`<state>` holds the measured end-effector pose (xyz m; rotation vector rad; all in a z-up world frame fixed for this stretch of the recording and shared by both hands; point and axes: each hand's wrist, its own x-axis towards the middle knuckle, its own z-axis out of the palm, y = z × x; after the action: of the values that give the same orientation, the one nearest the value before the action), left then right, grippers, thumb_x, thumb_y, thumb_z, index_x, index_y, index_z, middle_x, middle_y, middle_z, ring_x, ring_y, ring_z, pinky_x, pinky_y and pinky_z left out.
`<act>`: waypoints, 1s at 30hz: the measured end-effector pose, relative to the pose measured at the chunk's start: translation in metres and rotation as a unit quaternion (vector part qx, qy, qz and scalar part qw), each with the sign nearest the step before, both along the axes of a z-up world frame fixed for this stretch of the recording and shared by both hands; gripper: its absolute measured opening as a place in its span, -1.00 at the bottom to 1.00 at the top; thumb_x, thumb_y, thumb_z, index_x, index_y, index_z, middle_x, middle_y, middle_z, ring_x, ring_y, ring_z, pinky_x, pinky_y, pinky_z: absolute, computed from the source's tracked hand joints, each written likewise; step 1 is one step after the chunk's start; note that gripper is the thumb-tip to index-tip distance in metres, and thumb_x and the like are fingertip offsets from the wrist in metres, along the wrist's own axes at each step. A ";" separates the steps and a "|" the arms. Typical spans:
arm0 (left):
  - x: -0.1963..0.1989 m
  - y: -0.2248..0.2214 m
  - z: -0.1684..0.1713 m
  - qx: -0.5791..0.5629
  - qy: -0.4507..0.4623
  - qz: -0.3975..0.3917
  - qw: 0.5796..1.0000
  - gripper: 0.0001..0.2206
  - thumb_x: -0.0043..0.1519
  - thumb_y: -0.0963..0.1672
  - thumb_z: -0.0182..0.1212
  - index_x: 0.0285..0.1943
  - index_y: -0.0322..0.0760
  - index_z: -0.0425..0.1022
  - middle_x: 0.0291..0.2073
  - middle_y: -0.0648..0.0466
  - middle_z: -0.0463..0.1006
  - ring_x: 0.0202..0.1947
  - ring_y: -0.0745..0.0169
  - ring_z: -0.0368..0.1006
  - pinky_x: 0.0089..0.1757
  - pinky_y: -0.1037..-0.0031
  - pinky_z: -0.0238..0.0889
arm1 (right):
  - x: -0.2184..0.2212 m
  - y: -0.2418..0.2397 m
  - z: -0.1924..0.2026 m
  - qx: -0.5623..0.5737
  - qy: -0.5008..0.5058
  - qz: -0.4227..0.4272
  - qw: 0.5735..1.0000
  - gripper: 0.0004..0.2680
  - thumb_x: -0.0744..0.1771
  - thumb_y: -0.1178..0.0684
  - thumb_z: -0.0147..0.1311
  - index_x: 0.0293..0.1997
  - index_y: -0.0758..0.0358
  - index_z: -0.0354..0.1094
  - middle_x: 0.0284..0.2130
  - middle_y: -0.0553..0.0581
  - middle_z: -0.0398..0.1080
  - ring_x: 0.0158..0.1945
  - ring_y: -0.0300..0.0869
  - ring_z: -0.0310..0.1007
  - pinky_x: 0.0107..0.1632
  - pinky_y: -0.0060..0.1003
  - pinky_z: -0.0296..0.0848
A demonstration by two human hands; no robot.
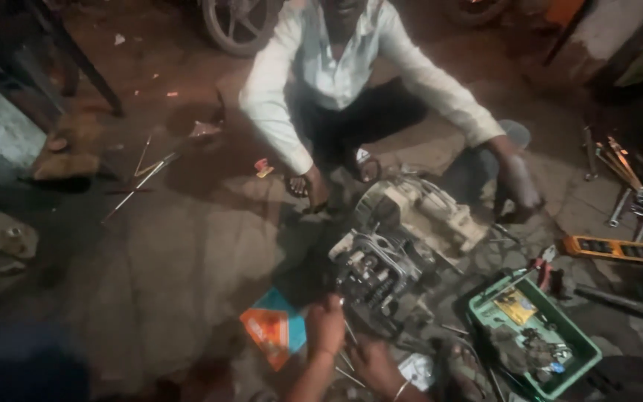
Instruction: The person crouches on the floor of a workshop at night and uses a spanner to loosen and remove fasteners from a motorcycle engine assembly placed on the ground, working alongside another person. The person then handles a small engine component with both hands, fitting or adjusting it near the engine.
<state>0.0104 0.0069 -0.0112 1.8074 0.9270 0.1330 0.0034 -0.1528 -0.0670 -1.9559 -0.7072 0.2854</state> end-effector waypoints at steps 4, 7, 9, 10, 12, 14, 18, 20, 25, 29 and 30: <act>0.010 0.001 -0.059 0.071 -0.006 -0.033 0.997 -0.50 0.26 0.09 -0.09 -0.25 -0.42 0.60 -0.18 -0.45 0.53 -0.03 -0.54 0.42 0.02 -0.06 0.26 | -0.011 -0.009 0.038 -0.107 0.072 -0.004 0.992 -0.80 0.36 0.00 0.10 -0.23 0.38 0.49 -0.51 0.37 0.50 -0.41 0.10 0.51 -0.27 -0.06 0.46; 0.014 0.004 -0.051 0.035 -0.027 -0.006 0.999 -0.46 0.26 0.11 -0.07 -0.25 -0.43 0.64 -0.19 -0.42 0.58 -0.04 -0.47 0.49 0.04 0.00 0.30 | -0.001 -0.010 0.094 -0.183 0.078 0.004 0.980 -0.79 0.30 0.01 0.07 -0.06 0.28 0.45 -0.46 0.36 0.51 -0.38 0.07 0.58 -0.25 -0.03 0.48; 0.014 0.007 -0.042 -0.020 -0.003 -0.002 1.000 -0.41 0.19 0.16 0.06 -0.24 -0.49 0.62 -0.19 -0.41 0.59 -0.03 -0.43 0.51 0.03 0.05 0.34 | 0.019 -0.015 0.098 -0.261 0.037 0.020 0.964 -0.80 0.29 0.03 0.08 -0.10 0.33 0.44 -0.35 0.37 0.52 -0.27 0.14 0.55 -0.21 0.03 0.48; 0.012 0.004 -0.036 -0.023 -0.002 -0.004 1.000 -0.41 0.19 0.16 0.06 -0.24 -0.49 0.62 -0.19 -0.41 0.59 -0.03 -0.43 0.51 0.03 0.05 0.34 | 0.019 -0.013 0.110 -0.264 0.038 0.019 0.964 -0.80 0.29 0.03 0.08 -0.10 0.33 0.44 -0.35 0.37 0.52 -0.27 0.14 0.55 -0.21 0.03 0.48; 0.013 0.002 -0.023 -0.109 -0.028 0.038 0.993 -0.44 0.08 0.15 0.11 -0.22 -0.44 0.66 -0.21 -0.33 0.67 -0.05 -0.31 0.61 0.03 0.10 0.36 | 0.027 -0.008 0.137 -0.326 0.057 0.037 0.943 -0.78 0.32 -0.01 0.06 -0.12 0.33 0.49 -0.32 0.39 0.53 -0.24 0.11 0.60 -0.17 -0.02 0.52; 0.026 0.006 -0.050 -0.065 -0.018 0.032 0.997 -0.43 0.12 0.15 0.08 -0.18 -0.48 0.64 -0.16 -0.40 0.61 -0.01 -0.40 0.53 0.05 0.06 0.32 | 0.019 -0.003 0.154 -0.340 0.074 0.021 0.937 -0.79 0.32 0.01 0.04 -0.09 0.32 0.48 -0.32 0.39 0.54 -0.24 0.12 0.61 -0.16 -0.01 0.52; 0.034 0.003 -0.057 -0.004 0.051 0.046 0.998 -0.43 0.17 0.12 0.01 -0.14 -0.53 0.61 -0.08 -0.47 0.53 0.07 -0.49 0.45 0.09 -0.01 0.25 | 0.019 -0.007 0.131 -0.309 0.084 0.003 0.947 -0.80 0.26 0.13 0.03 -0.09 0.32 0.46 -0.30 0.37 0.54 -0.21 0.17 0.60 -0.16 0.04 0.52; 0.038 0.003 -0.064 0.003 0.052 0.042 0.998 -0.43 0.19 0.11 -0.03 -0.14 -0.54 0.62 -0.09 -0.48 0.55 0.07 -0.49 0.46 0.11 0.02 0.27 | 0.017 0.009 0.177 -0.365 0.102 0.021 0.925 -0.80 0.32 0.02 0.03 -0.14 0.34 0.48 -0.32 0.37 0.55 -0.22 0.16 0.62 -0.14 0.02 0.53; 0.032 -0.007 -0.043 -0.017 0.081 0.057 0.995 -0.44 0.24 0.09 -0.06 -0.11 -0.53 0.64 -0.06 -0.46 0.56 0.09 -0.47 0.46 0.14 0.05 0.25 | 0.018 -0.002 0.134 -0.345 0.057 0.026 0.937 -0.82 0.31 0.03 0.07 -0.18 0.34 0.49 -0.29 0.43 0.52 -0.18 0.22 0.57 -0.12 0.06 0.47; 0.028 -0.013 -0.031 -0.139 -0.071 0.154 0.976 -0.54 0.16 0.01 0.02 -0.08 -0.52 0.58 -0.08 -0.38 0.60 0.03 -0.36 0.53 0.01 0.06 0.32 | 0.006 -0.008 0.125 -0.259 0.003 -0.022 0.966 -0.83 0.30 0.04 0.05 -0.27 0.32 0.50 -0.33 0.43 0.50 -0.19 0.27 0.53 -0.13 0.08 0.46; 0.030 -0.014 -0.024 -0.207 -0.051 0.162 0.963 -0.56 0.17 0.00 0.02 -0.12 -0.53 0.60 -0.11 -0.34 0.66 0.00 -0.28 0.61 0.00 0.09 0.37 | 0.004 -0.008 0.128 -0.214 -0.042 -0.038 0.975 -0.80 0.33 0.00 0.05 -0.30 0.36 0.46 -0.35 0.46 0.48 -0.19 0.32 0.49 -0.14 0.12 0.44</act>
<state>0.0401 -0.0068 -0.0355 1.2458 1.0806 0.2178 0.0069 -0.1604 0.0614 -2.4105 -0.6627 0.3306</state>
